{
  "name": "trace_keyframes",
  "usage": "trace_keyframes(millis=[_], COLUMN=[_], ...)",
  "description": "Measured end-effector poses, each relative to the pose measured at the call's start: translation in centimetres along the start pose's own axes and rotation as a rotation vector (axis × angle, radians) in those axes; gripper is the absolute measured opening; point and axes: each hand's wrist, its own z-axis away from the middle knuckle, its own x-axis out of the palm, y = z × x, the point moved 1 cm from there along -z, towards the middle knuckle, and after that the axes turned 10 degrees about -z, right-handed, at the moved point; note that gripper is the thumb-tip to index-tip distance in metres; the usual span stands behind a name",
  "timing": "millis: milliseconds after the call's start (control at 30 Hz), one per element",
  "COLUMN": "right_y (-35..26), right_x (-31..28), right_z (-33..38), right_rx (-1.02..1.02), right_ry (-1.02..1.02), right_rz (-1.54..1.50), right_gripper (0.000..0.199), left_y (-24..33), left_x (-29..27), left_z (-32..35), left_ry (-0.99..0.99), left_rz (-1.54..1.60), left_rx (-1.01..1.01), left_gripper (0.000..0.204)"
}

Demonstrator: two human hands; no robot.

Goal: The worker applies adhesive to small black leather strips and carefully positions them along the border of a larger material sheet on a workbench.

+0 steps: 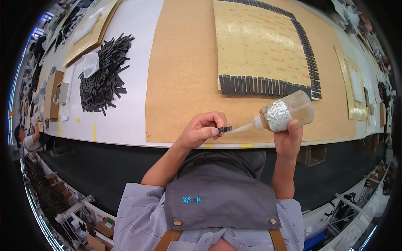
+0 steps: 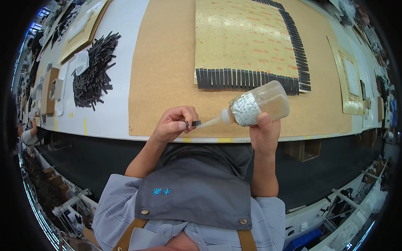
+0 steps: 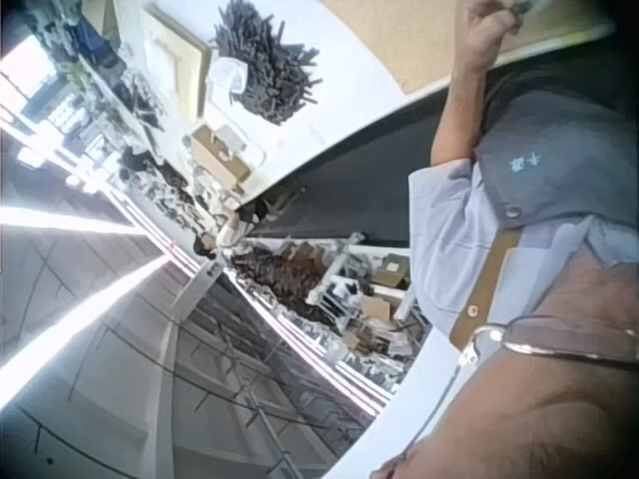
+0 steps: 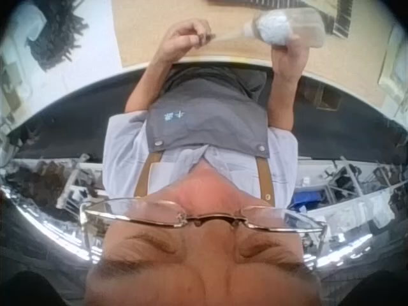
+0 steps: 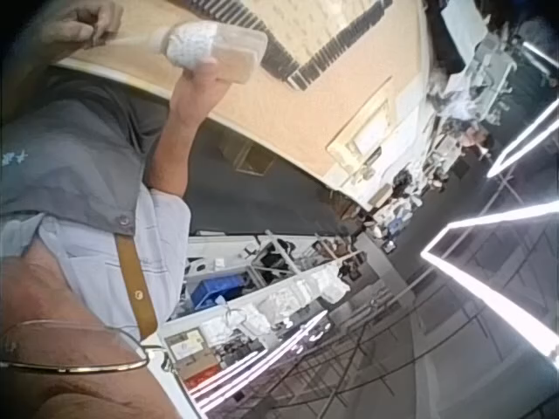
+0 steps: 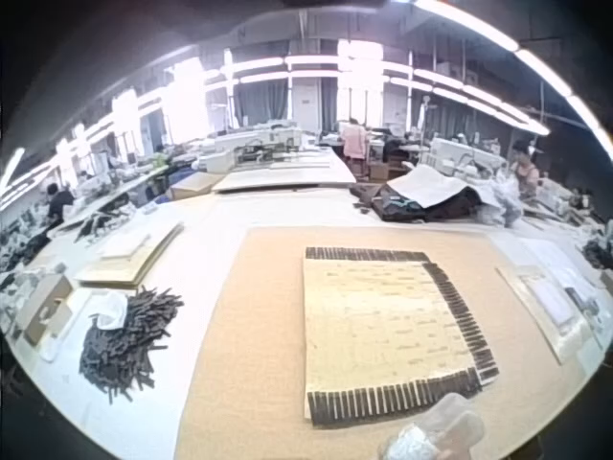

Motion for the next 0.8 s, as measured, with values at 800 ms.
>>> trace_keyframes(millis=[800], right_y=[0.2], right_x=[-1.4], right_z=[0.1], right_rx=[-0.054], right_ry=[-0.005], right_rz=[0.022], right_gripper=[0.064], left_y=[-0.1], left_x=[0.1], left_z=[-0.4], left_ry=[-0.014], left_rz=[0.038], left_rx=[0.039], left_gripper=[0.017])
